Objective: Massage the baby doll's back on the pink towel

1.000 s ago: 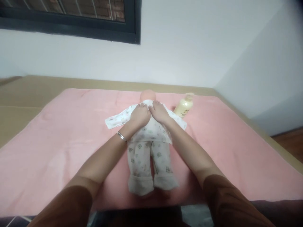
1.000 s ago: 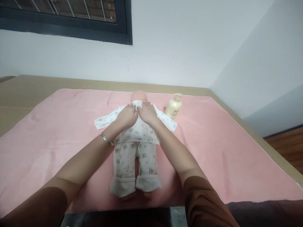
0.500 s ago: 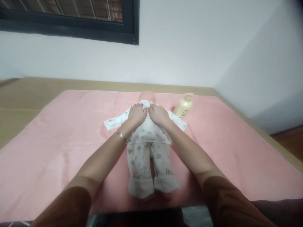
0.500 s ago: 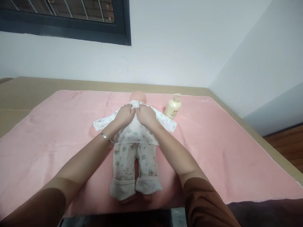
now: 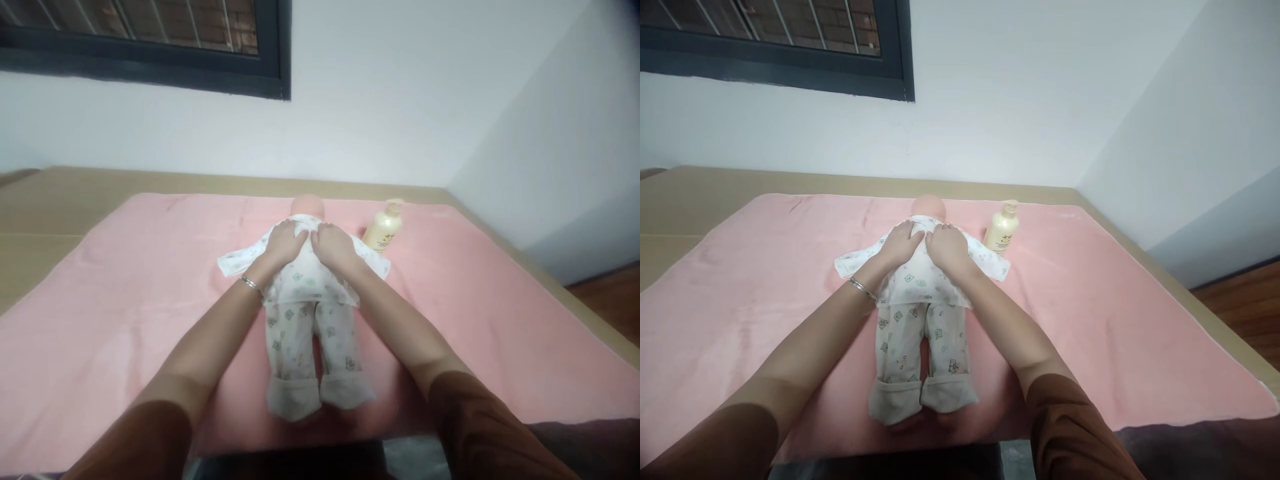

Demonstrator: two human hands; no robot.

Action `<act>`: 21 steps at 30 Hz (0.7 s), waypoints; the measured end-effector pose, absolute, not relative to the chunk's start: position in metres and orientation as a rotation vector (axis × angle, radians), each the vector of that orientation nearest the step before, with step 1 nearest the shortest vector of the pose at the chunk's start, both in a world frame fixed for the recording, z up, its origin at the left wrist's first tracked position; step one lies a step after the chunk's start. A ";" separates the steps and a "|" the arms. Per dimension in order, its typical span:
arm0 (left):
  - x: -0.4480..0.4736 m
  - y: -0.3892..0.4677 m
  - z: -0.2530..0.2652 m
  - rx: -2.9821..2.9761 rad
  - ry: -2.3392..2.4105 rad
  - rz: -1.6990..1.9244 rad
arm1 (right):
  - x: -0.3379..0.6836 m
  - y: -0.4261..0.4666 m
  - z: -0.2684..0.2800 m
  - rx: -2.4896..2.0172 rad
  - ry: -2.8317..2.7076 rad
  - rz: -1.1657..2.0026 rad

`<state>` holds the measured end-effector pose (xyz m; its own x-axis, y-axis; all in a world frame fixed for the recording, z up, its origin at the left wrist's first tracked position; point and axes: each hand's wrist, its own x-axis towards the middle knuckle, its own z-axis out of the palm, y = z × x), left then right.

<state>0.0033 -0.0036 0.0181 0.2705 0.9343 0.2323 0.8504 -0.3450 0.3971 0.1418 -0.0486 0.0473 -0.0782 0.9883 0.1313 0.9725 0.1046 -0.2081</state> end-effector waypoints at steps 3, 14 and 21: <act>0.002 0.001 0.009 2.321 1.685 0.725 | 0.133 -0.063 0.056 -1.933 -2.173 0.118; 0.006 0.000 0.000 2.285 1.735 0.771 | 0.157 -0.016 0.023 -1.902 -2.073 0.204; 0.006 -0.001 0.001 2.286 1.748 0.768 | 0.157 -0.017 0.020 -1.869 -2.068 0.207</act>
<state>0.0058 -0.0013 0.0006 0.1832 0.9368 0.2980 0.8530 -0.3021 0.4255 0.1572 -0.0171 0.0204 -0.0727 0.9852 0.1551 0.9349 0.1215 -0.3335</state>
